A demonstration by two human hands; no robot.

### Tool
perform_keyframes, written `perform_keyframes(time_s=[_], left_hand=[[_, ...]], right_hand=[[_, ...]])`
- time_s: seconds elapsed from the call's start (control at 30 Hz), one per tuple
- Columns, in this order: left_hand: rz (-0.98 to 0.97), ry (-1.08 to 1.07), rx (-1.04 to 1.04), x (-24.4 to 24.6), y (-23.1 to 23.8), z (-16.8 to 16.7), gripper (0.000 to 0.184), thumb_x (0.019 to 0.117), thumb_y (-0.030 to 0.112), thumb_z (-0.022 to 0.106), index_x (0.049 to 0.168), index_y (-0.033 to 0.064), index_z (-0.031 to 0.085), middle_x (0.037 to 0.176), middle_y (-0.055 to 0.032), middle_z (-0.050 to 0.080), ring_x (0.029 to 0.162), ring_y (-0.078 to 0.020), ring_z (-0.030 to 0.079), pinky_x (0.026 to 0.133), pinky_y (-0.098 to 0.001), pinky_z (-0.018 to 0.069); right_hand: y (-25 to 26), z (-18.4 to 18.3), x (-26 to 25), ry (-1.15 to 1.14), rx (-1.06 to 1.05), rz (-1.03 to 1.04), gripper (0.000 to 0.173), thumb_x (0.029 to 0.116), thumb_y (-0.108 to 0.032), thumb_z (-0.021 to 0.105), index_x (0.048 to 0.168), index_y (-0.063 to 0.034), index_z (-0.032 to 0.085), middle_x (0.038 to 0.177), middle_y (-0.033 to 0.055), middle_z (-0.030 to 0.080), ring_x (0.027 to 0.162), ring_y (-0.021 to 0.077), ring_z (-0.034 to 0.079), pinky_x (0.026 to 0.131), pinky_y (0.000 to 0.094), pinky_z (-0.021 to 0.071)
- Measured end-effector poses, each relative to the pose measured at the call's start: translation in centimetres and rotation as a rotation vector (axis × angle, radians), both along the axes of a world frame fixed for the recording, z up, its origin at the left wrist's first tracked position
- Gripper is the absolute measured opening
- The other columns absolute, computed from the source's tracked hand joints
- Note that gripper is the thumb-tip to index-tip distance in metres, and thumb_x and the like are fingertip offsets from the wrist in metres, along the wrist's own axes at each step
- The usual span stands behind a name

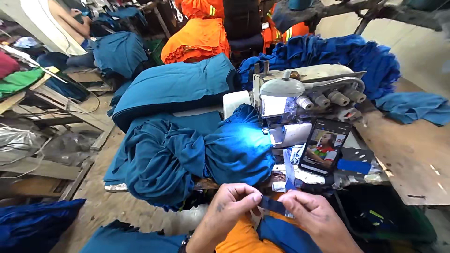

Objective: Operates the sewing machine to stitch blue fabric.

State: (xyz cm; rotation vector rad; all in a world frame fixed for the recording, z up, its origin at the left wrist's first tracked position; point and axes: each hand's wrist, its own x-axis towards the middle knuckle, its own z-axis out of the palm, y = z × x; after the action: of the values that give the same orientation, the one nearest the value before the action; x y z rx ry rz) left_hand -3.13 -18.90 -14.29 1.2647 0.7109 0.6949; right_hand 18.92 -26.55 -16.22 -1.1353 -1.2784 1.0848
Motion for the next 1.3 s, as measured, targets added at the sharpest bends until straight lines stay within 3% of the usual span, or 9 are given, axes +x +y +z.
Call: perform_keyframes(time_s=[0.07, 0.17, 0.3, 0.63, 0.8, 0.93, 1.17, 1.23, 1.3], left_hand=[[-0.025, -0.038, -0.032, -0.2, 0.6, 0.9, 0.019, 0.0992, 0.019, 0.067, 0.097, 0.0034, 0.076, 0.083, -0.0042, 0.073, 0.072, -0.0102, 0.069, 0.066, -0.0262, 0.0595], [-0.048, -0.058, -0.011, -0.1, 1.4, 2.1, 0.019, 0.0988, 0.02, 0.067, 0.098, 0.0031, 0.076, 0.084, -0.0048, 0.073, 0.073, -0.0094, 0.069, 0.066, -0.0247, 0.0587], [-0.025, -0.035, 0.066, 0.1, 1.8, 3.3, 0.016, 0.0965, 0.017, 0.07, 0.096, 0.0023, 0.076, 0.084, -0.0064, 0.073, 0.074, -0.0104, 0.069, 0.068, -0.0251, 0.059], [0.088, 0.017, 0.084, 1.1, 1.3, 3.3, 0.012, 0.0889, 0.012, 0.077, 0.087, 0.0018, 0.072, 0.079, -0.0081, 0.071, 0.071, -0.0136, 0.07, 0.069, -0.028, 0.0608], [0.09, 0.04, 0.06, 1.4, 1.1, 3.2, 0.014, 0.0884, 0.014, 0.078, 0.085, 0.0027, 0.07, 0.077, -0.0074, 0.071, 0.069, -0.0136, 0.069, 0.065, -0.0275, 0.0598], [0.024, 0.053, -0.015, 0.9, 1.2, 3.2, 0.019, 0.0937, 0.024, 0.074, 0.092, 0.005, 0.073, 0.079, -0.0046, 0.071, 0.067, -0.0105, 0.067, 0.06, -0.0247, 0.0575], [0.055, 0.083, -0.028, 1.1, 1.1, 3.1, 0.017, 0.0959, 0.02, 0.07, 0.087, 0.0045, 0.071, 0.074, -0.0056, 0.07, 0.063, -0.0109, 0.066, 0.057, -0.0246, 0.0566], [0.067, 0.099, -0.01, 1.1, 1.1, 3.1, 0.018, 0.0962, 0.02, 0.069, 0.087, 0.0041, 0.072, 0.075, -0.0064, 0.07, 0.063, -0.0117, 0.067, 0.057, -0.0251, 0.0569], [0.087, 0.115, 0.015, 1.1, 1.2, 3.1, 0.018, 0.0963, 0.019, 0.069, 0.087, 0.0037, 0.072, 0.075, -0.0066, 0.071, 0.063, -0.0119, 0.067, 0.057, -0.0252, 0.0573]], right_hand=[[0.4, 0.8, 0.4, 0.012, -0.013, 0.0, 0.037, 0.1074, -0.039, 0.052, 0.099, -0.0138, 0.077, 0.071, -0.0101, 0.06, 0.055, -0.0043, 0.045, 0.049, 0.0138, 0.0375], [1.0, 2.1, 0.8, -0.021, 0.027, -0.017, 0.04, 0.1094, -0.037, 0.046, 0.102, -0.0138, 0.079, 0.079, -0.008, 0.067, 0.058, -0.0045, 0.05, 0.05, 0.0123, 0.0403], [1.2, 3.2, 0.7, -0.066, 0.075, -0.04, 0.043, 0.1103, -0.036, 0.043, 0.103, -0.0134, 0.079, 0.081, -0.0068, 0.068, 0.059, -0.0036, 0.052, 0.05, 0.0126, 0.0411], [1.6, 3.0, 0.0, -0.095, 0.058, -0.045, 0.039, 0.1076, -0.041, 0.05, 0.1, -0.015, 0.079, 0.074, -0.0094, 0.063, 0.057, -0.0035, 0.049, 0.05, 0.0132, 0.0401], [1.9, 2.8, -0.6, -0.099, 0.085, -0.034, 0.025, 0.1016, -0.029, 0.062, 0.094, -0.0113, 0.078, 0.084, -0.0042, 0.071, 0.075, 0.0014, 0.065, 0.065, 0.0172, 0.0532], [1.9, 3.0, -0.5, -0.087, 0.045, -0.045, 0.023, 0.1009, -0.027, 0.062, 0.092, -0.0118, 0.077, 0.08, -0.0055, 0.07, 0.071, -0.0002, 0.062, 0.062, 0.016, 0.0508], [2.1, 3.0, 0.0, -0.048, -0.063, -0.033, 0.027, 0.1015, -0.032, 0.061, 0.09, -0.0155, 0.078, 0.068, -0.0082, 0.063, 0.057, -0.0015, 0.052, 0.051, 0.0154, 0.0403], [2.1, 3.0, 0.4, -0.017, -0.079, -0.032, 0.029, 0.104, -0.033, 0.058, 0.096, -0.0159, 0.079, 0.068, -0.0078, 0.061, 0.052, -0.0009, 0.046, 0.047, 0.0155, 0.0361], [2.1, 2.9, 0.7, -0.016, -0.055, -0.024, 0.028, 0.105, -0.033, 0.056, 0.107, -0.0155, 0.079, 0.075, -0.0063, 0.065, 0.056, 0.0009, 0.049, 0.049, 0.016, 0.0391]])
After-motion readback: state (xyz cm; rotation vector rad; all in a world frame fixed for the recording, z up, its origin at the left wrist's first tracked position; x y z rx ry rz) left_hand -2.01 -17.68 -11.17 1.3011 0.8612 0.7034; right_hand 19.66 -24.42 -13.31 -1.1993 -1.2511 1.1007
